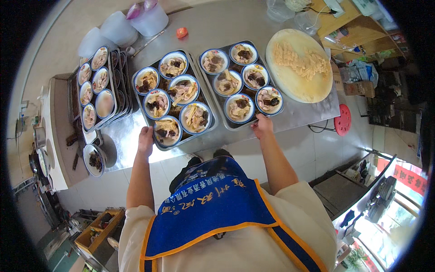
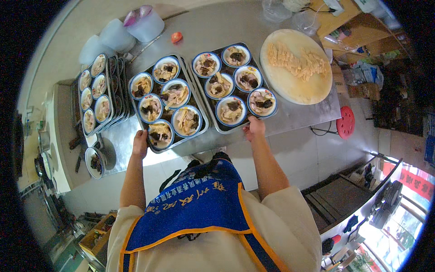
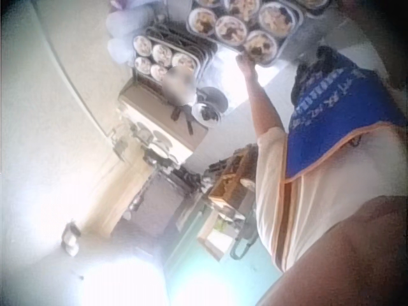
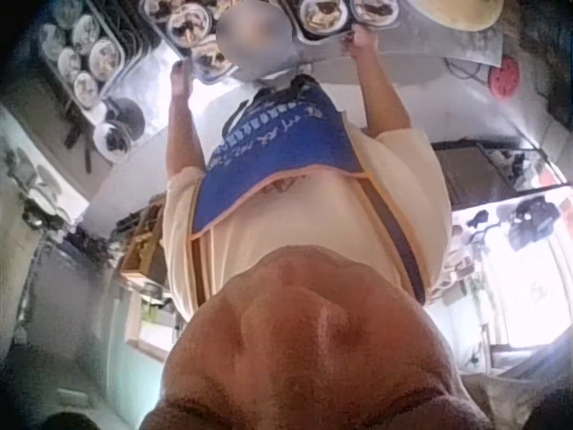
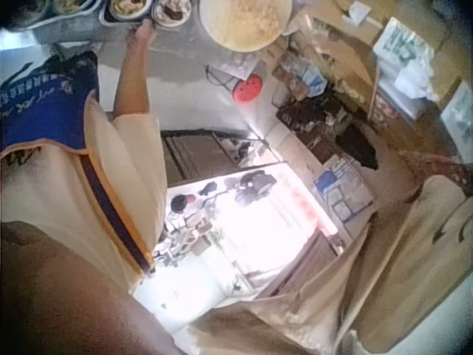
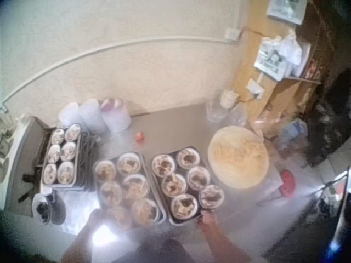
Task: The person assembles multiple bowls of food by hand, adding dark toppings and shredded ingredients to each bowl. They move trays of bowls across the counter and continue topping them in sequence.
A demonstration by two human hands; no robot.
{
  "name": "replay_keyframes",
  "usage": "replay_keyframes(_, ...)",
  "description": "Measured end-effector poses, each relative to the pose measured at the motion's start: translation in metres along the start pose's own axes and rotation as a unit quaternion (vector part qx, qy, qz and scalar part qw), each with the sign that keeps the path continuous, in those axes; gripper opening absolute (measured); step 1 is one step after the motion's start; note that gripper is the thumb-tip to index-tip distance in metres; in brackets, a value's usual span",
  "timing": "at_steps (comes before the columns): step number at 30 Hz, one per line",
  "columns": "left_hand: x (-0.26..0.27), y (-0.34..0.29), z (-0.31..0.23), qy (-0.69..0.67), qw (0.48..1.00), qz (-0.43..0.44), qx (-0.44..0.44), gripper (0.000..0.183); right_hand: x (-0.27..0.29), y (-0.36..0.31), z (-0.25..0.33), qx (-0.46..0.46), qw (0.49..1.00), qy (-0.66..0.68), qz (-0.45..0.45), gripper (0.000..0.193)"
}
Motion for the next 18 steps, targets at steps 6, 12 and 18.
replay_keyframes(6, 0.000, 0.003, -0.005, -0.031, 0.999, -0.031, -0.005, 0.029, 0.012, 0.006, 0.027, 0.007, 0.999, 0.033, 0.039, 0.009)
replay_keyframes(12, 0.002, 0.004, -0.002, 0.030, 0.998, -0.045, -0.013, 0.029, 0.027, -0.021, 0.041, 0.036, 0.995, 0.093, 0.001, 0.014)
replay_keyframes(18, 0.003, 0.004, -0.004, 0.091, 0.994, -0.050, -0.032, 0.035, 0.004, -0.068, 0.073, 0.013, 0.994, -0.078, 0.070, 0.010)
Point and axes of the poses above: each hand's wrist, its own y-axis towards the middle knuckle, its own x-axis out of the back of the hand, z = x × y, the point moved 10 cm from there along y, towards the middle knuckle, and after that the axes turned 8 degrees about -y, right-handed, at the moved point
